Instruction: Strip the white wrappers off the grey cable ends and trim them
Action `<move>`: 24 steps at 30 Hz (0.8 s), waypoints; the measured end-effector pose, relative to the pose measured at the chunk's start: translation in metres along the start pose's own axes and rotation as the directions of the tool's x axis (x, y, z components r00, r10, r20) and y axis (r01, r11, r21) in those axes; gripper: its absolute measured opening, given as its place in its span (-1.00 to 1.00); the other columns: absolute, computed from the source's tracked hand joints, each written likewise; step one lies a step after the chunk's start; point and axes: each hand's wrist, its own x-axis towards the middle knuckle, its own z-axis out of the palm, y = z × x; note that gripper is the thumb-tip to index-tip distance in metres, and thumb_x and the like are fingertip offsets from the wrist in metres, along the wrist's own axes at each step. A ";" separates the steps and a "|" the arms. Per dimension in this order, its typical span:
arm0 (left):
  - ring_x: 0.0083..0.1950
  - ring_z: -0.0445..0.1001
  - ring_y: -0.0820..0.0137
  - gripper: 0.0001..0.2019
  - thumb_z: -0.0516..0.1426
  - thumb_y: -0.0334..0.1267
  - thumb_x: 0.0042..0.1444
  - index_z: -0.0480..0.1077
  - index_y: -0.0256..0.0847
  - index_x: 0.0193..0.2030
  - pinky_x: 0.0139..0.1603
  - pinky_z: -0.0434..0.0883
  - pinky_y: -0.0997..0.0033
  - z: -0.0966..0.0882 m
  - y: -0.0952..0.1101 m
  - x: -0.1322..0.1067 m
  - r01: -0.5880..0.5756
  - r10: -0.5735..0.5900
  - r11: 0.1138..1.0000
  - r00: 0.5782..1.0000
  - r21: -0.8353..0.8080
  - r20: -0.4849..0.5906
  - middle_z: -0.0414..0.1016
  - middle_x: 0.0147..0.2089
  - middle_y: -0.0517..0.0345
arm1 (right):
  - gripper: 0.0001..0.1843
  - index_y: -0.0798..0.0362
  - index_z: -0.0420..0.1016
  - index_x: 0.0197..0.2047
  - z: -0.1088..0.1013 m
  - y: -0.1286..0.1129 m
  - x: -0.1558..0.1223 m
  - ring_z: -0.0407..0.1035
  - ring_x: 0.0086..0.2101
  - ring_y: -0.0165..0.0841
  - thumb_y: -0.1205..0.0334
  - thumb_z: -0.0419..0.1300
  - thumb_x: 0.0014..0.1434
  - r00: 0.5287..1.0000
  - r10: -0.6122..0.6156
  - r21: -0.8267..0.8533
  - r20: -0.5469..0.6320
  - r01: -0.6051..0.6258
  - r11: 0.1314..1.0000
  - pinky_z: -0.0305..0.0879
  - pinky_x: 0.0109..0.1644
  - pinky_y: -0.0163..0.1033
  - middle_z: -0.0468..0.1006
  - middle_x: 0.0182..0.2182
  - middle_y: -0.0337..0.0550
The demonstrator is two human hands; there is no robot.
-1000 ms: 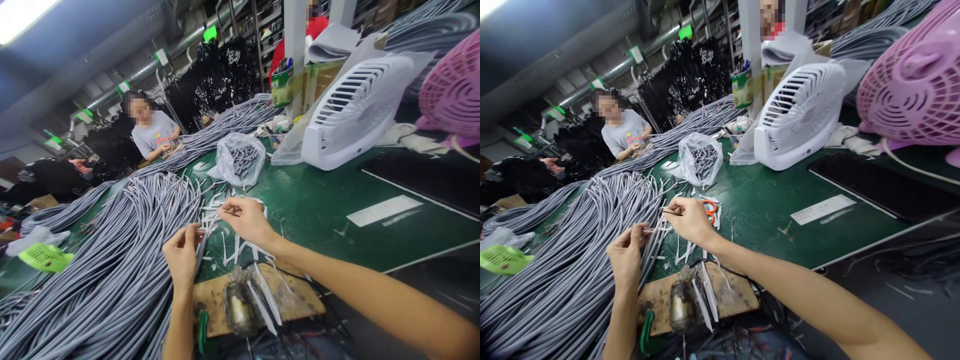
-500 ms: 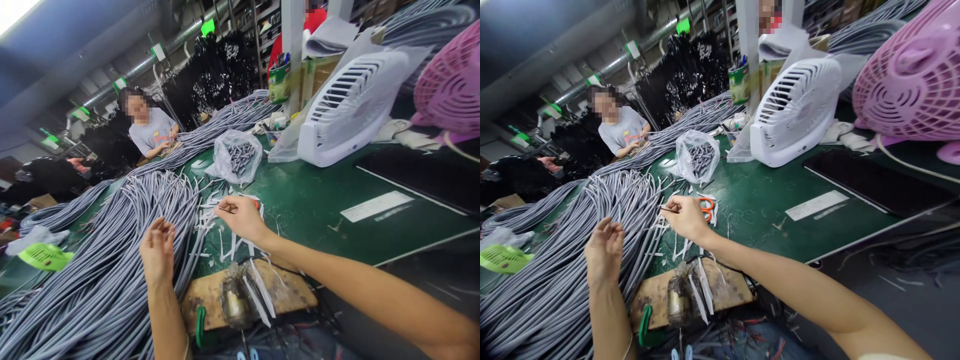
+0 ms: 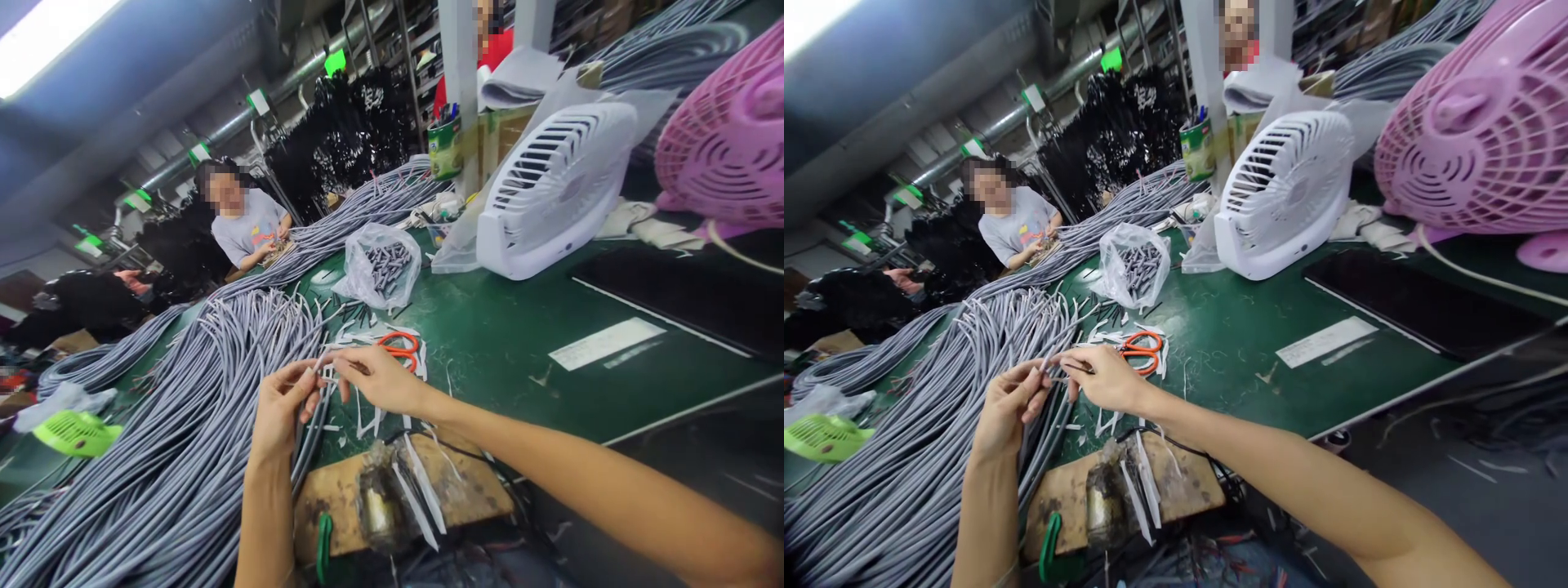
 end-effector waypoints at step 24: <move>-0.70 0.29 0.57 -0.59 0.28 -0.01 -0.24 0.29 -0.23 -0.35 -0.77 0.19 0.64 0.005 -0.013 -0.009 -0.018 0.019 1.000 0.999 -0.024 0.026 0.46 -0.55 0.20 | -0.80 0.13 0.40 -0.57 -0.009 -0.008 -0.001 0.22 -0.60 -0.52 0.26 0.13 0.04 0.944 -0.027 -0.082 -0.330 0.000 0.997 0.15 -0.53 -0.43 0.41 -0.63 -0.27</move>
